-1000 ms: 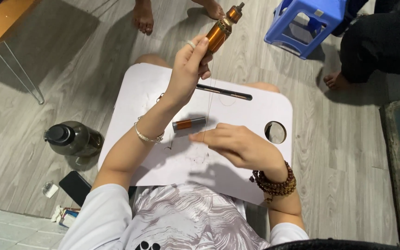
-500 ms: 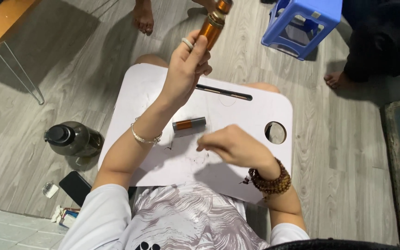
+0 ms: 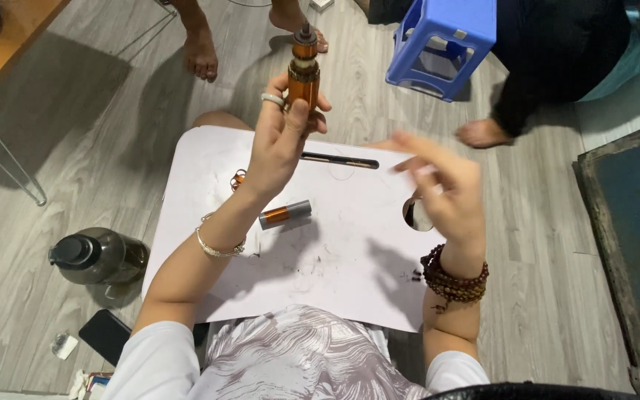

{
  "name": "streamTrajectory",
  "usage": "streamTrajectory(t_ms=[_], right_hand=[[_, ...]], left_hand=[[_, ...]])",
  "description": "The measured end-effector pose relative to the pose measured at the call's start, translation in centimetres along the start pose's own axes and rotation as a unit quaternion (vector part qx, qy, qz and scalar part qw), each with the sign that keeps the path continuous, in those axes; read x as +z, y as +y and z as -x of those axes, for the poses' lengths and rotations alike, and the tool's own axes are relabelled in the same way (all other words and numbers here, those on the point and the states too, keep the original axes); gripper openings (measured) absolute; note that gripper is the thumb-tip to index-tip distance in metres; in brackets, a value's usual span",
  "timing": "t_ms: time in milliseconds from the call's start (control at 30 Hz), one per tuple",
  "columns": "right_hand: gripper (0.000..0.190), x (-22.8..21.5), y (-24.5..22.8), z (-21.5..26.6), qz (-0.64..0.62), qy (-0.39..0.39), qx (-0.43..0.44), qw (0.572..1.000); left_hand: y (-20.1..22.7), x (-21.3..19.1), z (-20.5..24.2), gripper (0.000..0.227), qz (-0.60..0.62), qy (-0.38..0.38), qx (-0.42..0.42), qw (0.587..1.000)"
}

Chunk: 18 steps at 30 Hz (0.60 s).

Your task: Assembling and soldering components of a small motor rotor on an assembly tray.

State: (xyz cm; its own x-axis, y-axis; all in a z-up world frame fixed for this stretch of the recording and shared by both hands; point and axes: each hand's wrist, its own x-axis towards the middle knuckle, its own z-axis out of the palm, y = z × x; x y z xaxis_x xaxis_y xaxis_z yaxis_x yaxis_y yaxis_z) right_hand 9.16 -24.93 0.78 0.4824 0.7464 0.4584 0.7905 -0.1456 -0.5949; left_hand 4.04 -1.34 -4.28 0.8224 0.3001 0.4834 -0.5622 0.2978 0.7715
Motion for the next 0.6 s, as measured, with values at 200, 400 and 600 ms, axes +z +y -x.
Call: streamTrajectory(t_ms=[200, 400, 600], right_hand=[[0.034, 0.9, -1.3, -0.4, 0.003, 0.223, -0.041, 0.974], [0.013, 5.6, -0.7, -1.9, -0.193, 0.264, -0.023, 0.945], [0.011, 7.9, 1.6, -1.8, -0.318, 0.195, 0.05, 0.927]], left_hand=[[-0.1, 1.1, 0.8, 0.043, -0.044, -0.046, 0.008, 0.998], [-2.2, 1.5, 1.6, 0.043, -0.02, -0.065, 0.037, 0.997], [-2.2, 2.2, 2.2, 0.039, -0.007, -0.101, 0.034, 0.994]])
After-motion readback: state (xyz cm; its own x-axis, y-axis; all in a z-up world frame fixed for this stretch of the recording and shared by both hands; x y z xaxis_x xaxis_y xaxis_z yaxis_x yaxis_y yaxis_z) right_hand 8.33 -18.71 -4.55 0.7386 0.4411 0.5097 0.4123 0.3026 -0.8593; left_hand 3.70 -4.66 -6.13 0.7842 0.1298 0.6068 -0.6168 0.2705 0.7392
